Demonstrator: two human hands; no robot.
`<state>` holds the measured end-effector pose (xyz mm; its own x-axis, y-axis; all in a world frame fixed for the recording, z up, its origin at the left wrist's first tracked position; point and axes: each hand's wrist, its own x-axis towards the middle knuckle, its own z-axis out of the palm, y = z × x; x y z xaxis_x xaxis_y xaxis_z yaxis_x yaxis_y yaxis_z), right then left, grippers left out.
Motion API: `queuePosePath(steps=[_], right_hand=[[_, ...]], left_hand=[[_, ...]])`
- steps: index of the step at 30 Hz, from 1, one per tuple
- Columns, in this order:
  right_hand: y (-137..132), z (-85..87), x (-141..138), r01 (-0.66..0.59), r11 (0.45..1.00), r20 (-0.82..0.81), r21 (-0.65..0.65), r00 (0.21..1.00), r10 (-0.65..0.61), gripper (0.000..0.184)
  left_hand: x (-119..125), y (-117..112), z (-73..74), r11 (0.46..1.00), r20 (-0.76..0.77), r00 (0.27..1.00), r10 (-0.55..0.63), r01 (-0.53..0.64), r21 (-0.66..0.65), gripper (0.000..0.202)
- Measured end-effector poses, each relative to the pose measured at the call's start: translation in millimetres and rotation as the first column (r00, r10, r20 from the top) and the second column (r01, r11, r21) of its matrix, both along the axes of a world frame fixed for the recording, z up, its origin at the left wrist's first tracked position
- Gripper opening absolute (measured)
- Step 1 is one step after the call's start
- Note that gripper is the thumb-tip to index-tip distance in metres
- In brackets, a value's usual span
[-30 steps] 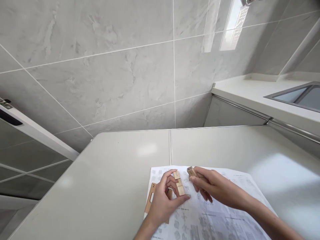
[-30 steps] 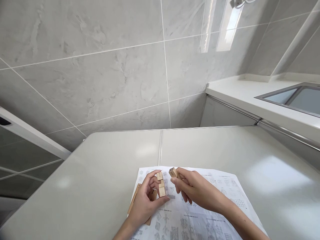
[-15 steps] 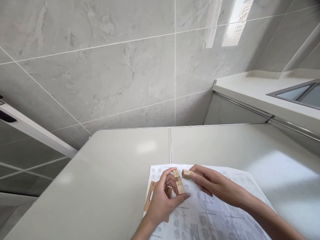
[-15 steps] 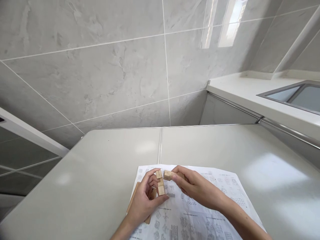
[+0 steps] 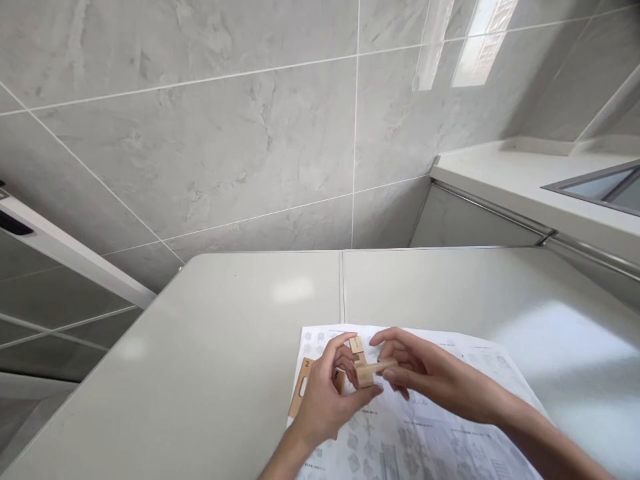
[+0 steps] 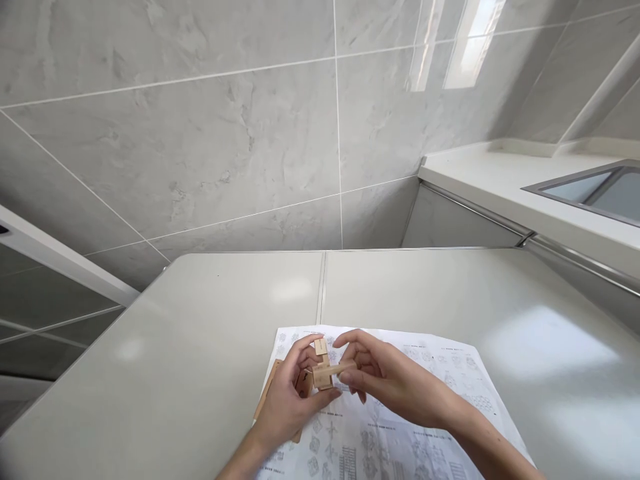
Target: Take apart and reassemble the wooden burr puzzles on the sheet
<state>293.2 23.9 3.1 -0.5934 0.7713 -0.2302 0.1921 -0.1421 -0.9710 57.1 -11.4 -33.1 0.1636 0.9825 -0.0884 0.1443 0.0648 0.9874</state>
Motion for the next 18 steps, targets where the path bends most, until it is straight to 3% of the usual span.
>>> queuePosePath(steps=[4, 10, 18], right_hand=[[1.2, -6.0, -7.0, 0.047, 0.994, -0.092, -0.097, 0.994, -0.056, 0.025], [0.8, -6.8, -11.7, 0.132, 0.99, -0.016, -0.042, 0.991, -0.133, 0.03], [0.3, -3.9, -10.3, 0.096, 0.994, -0.041, -0.051, 0.994, -0.098, 0.037]], left_hand=[[-1.0, -0.4, -4.4, 0.999, 0.003, 1.0, -0.026, 0.026, 0.029, 0.077], [-1.1, -2.3, -6.2, 0.998, 0.042, 0.997, -0.062, 0.061, 0.027, 0.08], [-1.2, -1.6, -3.9, 0.998, 0.082, 0.995, -0.056, 0.055, 0.021, 0.075]])
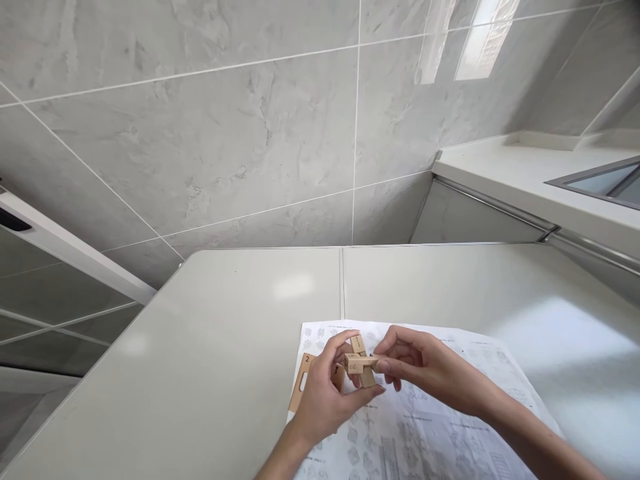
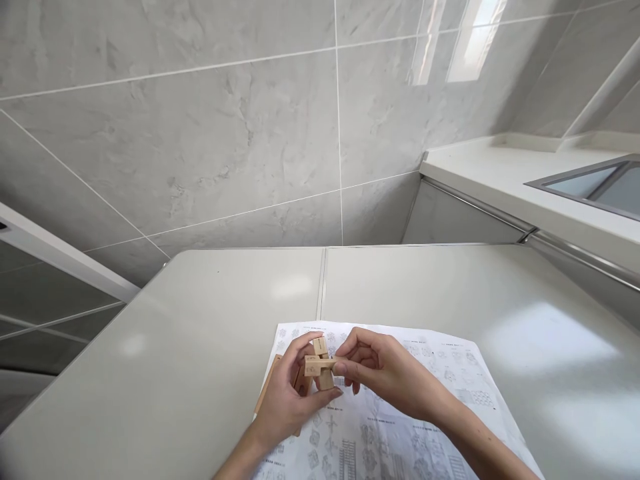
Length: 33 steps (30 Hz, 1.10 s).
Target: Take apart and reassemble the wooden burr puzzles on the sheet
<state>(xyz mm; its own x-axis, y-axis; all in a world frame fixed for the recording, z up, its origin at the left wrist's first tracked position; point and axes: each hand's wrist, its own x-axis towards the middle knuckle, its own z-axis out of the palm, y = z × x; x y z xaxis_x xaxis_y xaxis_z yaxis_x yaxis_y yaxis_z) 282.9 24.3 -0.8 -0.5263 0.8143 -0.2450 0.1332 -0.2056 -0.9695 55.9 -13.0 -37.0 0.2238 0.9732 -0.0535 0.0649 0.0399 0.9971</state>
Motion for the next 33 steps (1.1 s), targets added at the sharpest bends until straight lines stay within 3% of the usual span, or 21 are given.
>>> queuePosePath(steps=[12, 18, 33], right_hand=[[-2.3, 8.7, 0.5, 0.004, 1.0, 0.028, -0.014, 1.0, -0.003, 0.033], [-2.8, 16.1, 0.5, 0.004, 0.998, 0.101, 0.057, 0.995, -0.01, 0.023], [-1.6, 4.9, 2.7, -0.082, 0.997, 0.107, 0.014, 0.991, 0.08, 0.021]], left_hand=[[-1.2, -1.5, 2.1, 0.992, -0.085, 0.996, -0.001, 0.011, 0.122, 0.071], [0.6, -2.1, -4.9, 0.997, -0.033, 0.999, -0.023, 0.025, 0.079, 0.076], [-0.4, -0.8, 1.9, 0.995, -0.085, 0.996, -0.041, 0.048, 0.088, 0.07]])
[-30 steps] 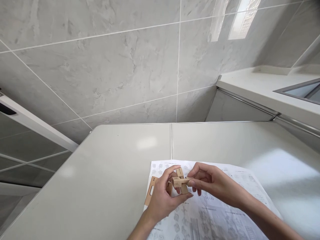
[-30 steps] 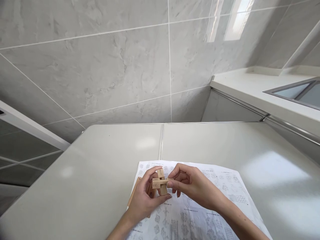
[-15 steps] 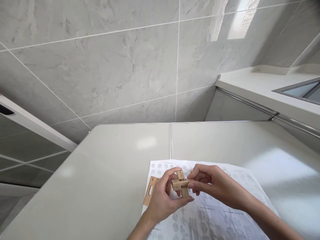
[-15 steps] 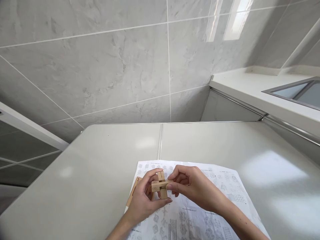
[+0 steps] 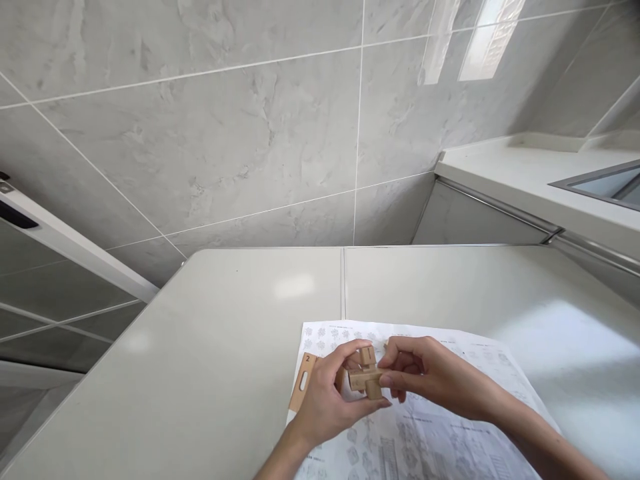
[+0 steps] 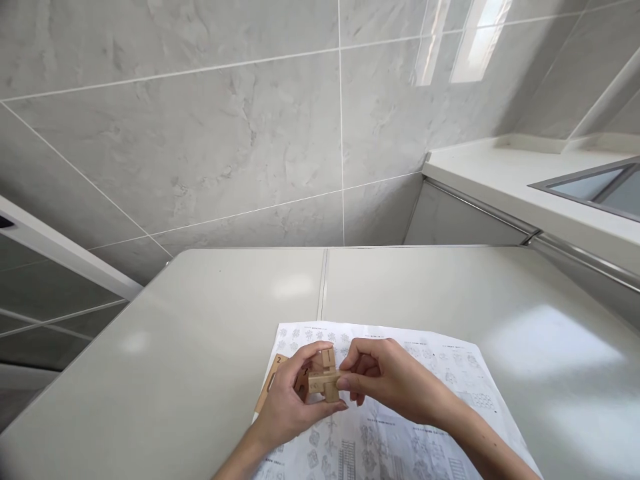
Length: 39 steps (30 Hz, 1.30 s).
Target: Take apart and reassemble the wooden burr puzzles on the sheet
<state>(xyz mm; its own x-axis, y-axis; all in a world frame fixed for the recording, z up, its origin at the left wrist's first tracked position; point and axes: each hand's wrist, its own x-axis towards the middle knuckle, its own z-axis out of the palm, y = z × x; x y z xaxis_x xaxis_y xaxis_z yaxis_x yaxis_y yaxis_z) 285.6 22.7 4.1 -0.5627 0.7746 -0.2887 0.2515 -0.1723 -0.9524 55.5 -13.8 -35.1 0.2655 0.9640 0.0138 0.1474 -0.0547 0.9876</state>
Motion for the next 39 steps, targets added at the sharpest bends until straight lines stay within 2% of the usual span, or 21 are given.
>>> queuePosePath(steps=[5, 7, 9, 11, 13, 21, 30, 39], right_hand=[[0.1, -0.2, -3.1, 0.046, 0.998, -0.062, -0.032, 0.997, -0.048, 0.029], [-0.4, 0.3, -5.4, 0.092, 0.995, -0.088, -0.026, 0.992, -0.094, 0.033], [-1.1, 1.0, -7.6, 0.143, 0.99, -0.104, -0.01, 0.984, -0.144, 0.037], [-2.4, 1.9, -9.9, 0.187, 0.982, -0.104, 0.007, 0.977, -0.185, 0.042], [-4.3, 2.5, -12.7, 0.216, 0.976, -0.092, 0.026, 0.973, -0.213, 0.046], [-11.3, 1.4, -24.3, 0.249, 0.963, -0.094, 0.106, 0.966, -0.24, 0.044], [-11.5, -0.5, -26.6, 0.238, 0.964, -0.098, 0.122, 0.969, -0.227, 0.043], [-13.5, -3.3, -28.5, 0.248, 0.963, -0.12, 0.108, 0.965, -0.235, 0.038]], left_hand=[[1.7, 0.5, 3.3, 0.986, 0.144, 0.986, 0.089, -0.067, -0.156, 0.086], [2.6, 2.2, 8.2, 0.972, 0.212, 0.97, 0.116, -0.067, -0.224, 0.078], [3.5, 4.2, 13.2, 0.965, 0.269, 0.957, 0.104, -0.032, -0.259, 0.056], [4.1, 5.8, 16.8, 0.967, 0.303, 0.948, 0.094, -0.014, -0.255, 0.04], [4.3, 6.8, 18.5, 0.972, 0.288, 0.951, 0.11, -0.042, -0.232, 0.035], [4.0, 7.1, 16.1, 0.97, 0.184, 0.964, 0.193, -0.159, -0.184, 0.042], [4.4, 6.1, 16.4, 0.971, 0.167, 0.969, 0.184, -0.152, -0.186, 0.041], [-1.3, 8.6, 10.5, 0.983, 0.117, 0.982, 0.152, -0.137, -0.124, 0.039]])
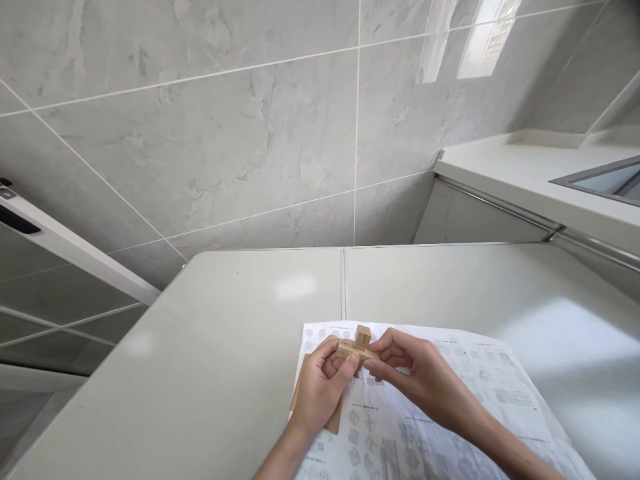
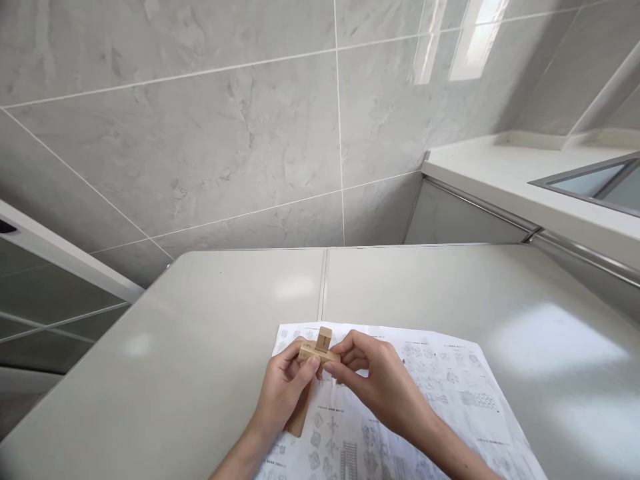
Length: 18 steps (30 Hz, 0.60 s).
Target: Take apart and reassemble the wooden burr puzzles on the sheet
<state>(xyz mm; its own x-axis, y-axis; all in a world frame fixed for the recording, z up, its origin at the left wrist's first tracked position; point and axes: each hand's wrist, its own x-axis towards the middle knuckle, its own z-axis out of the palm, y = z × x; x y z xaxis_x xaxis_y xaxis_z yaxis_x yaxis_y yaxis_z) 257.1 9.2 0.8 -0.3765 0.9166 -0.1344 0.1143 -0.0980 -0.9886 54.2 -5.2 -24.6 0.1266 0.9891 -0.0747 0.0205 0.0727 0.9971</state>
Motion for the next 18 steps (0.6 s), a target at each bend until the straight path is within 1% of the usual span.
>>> queuePosePath(steps=[3, 6, 8, 10, 11, 13, 15, 18], right_hand=[[2.2, -0.8, 1.3, -0.016, 1.0, -0.002, -0.006, 1.0, 0.016, 0.037], [5.1, 1.8, 5.2, -0.067, 0.998, 0.051, 0.019, 0.997, 0.066, 0.033], [6.5, 4.7, 8.3, -0.071, 0.995, 0.112, 0.077, 0.992, 0.062, 0.029], [7.3, 7.6, 10.8, -0.043, 0.99, 0.184, 0.132, 0.983, 0.019, 0.031], [7.4, 8.9, 11.8, -0.041, 0.989, 0.211, 0.144, 0.977, 0.01, 0.033], [7.3, 11.4, 13.2, -0.074, 0.988, 0.239, 0.138, 0.97, 0.04, 0.038], [6.8, 13.9, 14.4, -0.118, 0.986, 0.237, 0.121, 0.968, 0.087, 0.042], [6.4, 16.0, 15.9, -0.137, 0.986, 0.227, 0.097, 0.967, 0.112, 0.04]], left_hand=[[-0.7, 0.7, -2.2, 1.0, 0.006, 1.0, 0.008, -0.008, -0.014, 0.04], [1.3, 0.1, -1.0, 0.999, 0.006, 1.0, 0.002, -0.002, -0.036, 0.04], [3.5, -1.1, 0.8, 0.999, 0.001, 1.0, -0.024, 0.024, -0.049, 0.039], [5.4, -2.3, 2.1, 0.997, -0.008, 0.998, -0.066, 0.066, -0.049, 0.037], [6.1, -2.8, 2.3, 0.995, -0.012, 0.996, -0.091, 0.091, -0.043, 0.037], [6.8, -3.2, 2.2, 0.991, -0.022, 0.991, -0.128, 0.128, -0.027, 0.04], [6.5, -2.8, 2.3, 0.992, -0.026, 0.992, -0.123, 0.122, -0.023, 0.046], [5.2, -1.6, 4.1, 0.997, -0.02, 0.997, -0.072, 0.071, -0.04, 0.052]])
